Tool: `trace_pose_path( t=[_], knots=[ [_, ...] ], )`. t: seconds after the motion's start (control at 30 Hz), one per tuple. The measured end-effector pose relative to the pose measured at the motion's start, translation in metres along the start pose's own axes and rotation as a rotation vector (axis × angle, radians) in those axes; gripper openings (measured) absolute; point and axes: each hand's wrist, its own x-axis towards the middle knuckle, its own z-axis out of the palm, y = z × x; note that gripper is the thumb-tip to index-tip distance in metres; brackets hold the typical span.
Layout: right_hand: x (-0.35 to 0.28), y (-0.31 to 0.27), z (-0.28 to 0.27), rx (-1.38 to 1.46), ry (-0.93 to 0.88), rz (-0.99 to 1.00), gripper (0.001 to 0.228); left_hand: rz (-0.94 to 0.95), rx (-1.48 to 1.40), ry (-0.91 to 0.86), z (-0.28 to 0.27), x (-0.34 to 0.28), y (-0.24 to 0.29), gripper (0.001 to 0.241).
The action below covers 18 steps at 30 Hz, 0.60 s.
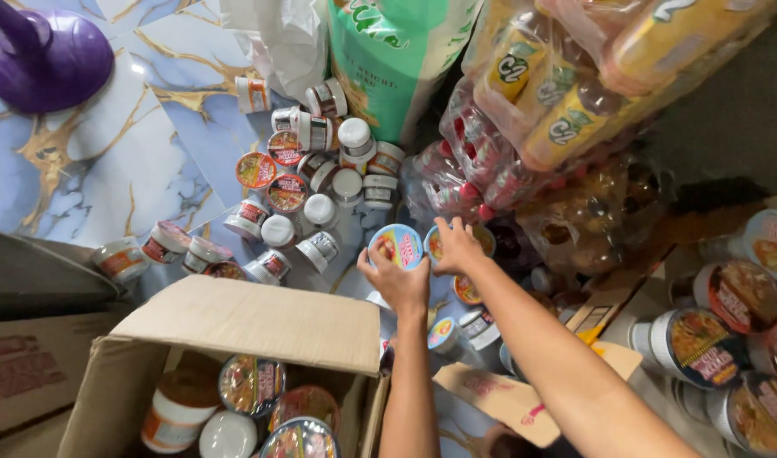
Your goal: Organize cup noodles from a box into a cardboard display tray on the floor.
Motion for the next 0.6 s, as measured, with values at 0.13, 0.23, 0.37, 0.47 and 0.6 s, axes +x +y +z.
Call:
trace_pose_path(
  t=[0.13, 0.23, 0.37, 0.47, 0.6],
  knots=[
    [-0.027, -0.006, -0.041, 0.037, 0.055, -0.068, 0.118, 0.065, -0.016, -0.002, -0.014, 0.001, 0.024, 0.085],
    [-0.072, -0.01, -0.084, 0.06, 0.135, -0.113, 0.118, 0.154, -0.006, 0.02, -0.041, -0.009, 0.053, 0.087],
    [-0.139, 0.002, -0.132, 0.302, 0.516, -0.241, 0.104, 0.358, -0.125, -0.048, -0.075, -0.028, 0.109, 0.081],
    [-0.22, 0.02, -0.175, 0.379, 0.675, -0.244, 0.092, 0.512, -0.199, -0.179, -0.092, -0.061, 0.153, 0.081],
    [-0.318, 0.069, -0.219, 0.555, 0.71, -0.251, 0.088, 0.603, -0.352, -0.507, -0.105, -0.117, 0.22, 0.083]
  ],
)
